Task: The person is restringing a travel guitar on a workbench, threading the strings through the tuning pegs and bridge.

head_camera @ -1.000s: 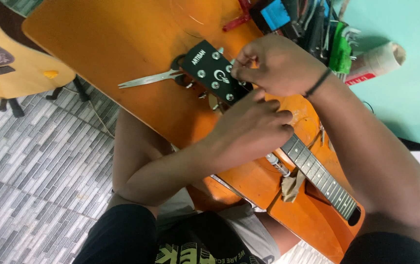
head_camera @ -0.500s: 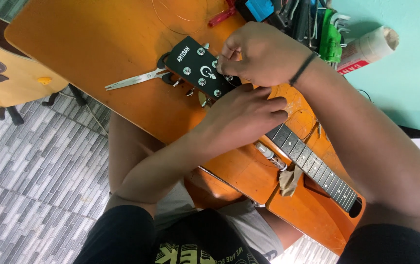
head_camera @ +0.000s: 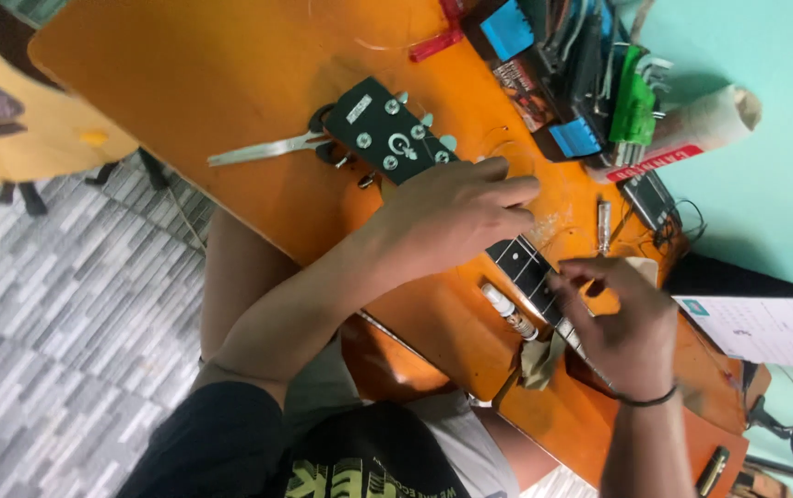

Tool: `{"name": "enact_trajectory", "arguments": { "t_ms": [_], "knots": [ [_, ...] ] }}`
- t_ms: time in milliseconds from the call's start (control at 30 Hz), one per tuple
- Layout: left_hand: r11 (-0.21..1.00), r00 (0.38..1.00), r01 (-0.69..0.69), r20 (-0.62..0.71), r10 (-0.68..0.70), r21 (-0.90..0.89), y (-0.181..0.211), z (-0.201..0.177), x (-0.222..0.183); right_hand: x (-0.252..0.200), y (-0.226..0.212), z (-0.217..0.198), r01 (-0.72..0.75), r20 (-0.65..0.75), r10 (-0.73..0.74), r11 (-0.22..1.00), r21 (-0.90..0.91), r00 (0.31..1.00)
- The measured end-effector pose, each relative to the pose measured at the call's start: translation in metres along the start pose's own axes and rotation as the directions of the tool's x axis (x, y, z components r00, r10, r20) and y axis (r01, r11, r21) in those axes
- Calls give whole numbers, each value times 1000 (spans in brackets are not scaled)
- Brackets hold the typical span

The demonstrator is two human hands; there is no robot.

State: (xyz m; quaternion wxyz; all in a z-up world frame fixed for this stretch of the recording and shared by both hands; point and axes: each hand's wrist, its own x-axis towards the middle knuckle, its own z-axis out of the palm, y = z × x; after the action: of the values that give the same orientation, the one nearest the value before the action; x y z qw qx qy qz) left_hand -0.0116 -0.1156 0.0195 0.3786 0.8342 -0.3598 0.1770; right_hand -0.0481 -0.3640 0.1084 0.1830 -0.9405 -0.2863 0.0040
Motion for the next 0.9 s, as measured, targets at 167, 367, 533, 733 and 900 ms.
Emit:
{"name": "enact_trajectory", "arguments": {
  "t_ms": [167,367,533,733,900],
  "knots": [
    [998,999,50,13,-50,31,3,-3,0,-9,-7,20,165,-60,-173,979,-120,983],
    [993,994,110,14,-111,46,4,-4,-1,-1,-2,32,234,-86,-264,937,-261,961],
    [962,976,218,-7,-219,167,37,-3,-15,2,0,37,240,-88,-282,915,-323,955],
    [958,933,140,-357,-43,251,43,26,-57,8,-1,39,274,-75,-305,921,-275,949],
    [913,933,191,-356,-54,361,42,30,-61,14,-10,38,296,-43,-318,919,-260,947]
  ]
}}
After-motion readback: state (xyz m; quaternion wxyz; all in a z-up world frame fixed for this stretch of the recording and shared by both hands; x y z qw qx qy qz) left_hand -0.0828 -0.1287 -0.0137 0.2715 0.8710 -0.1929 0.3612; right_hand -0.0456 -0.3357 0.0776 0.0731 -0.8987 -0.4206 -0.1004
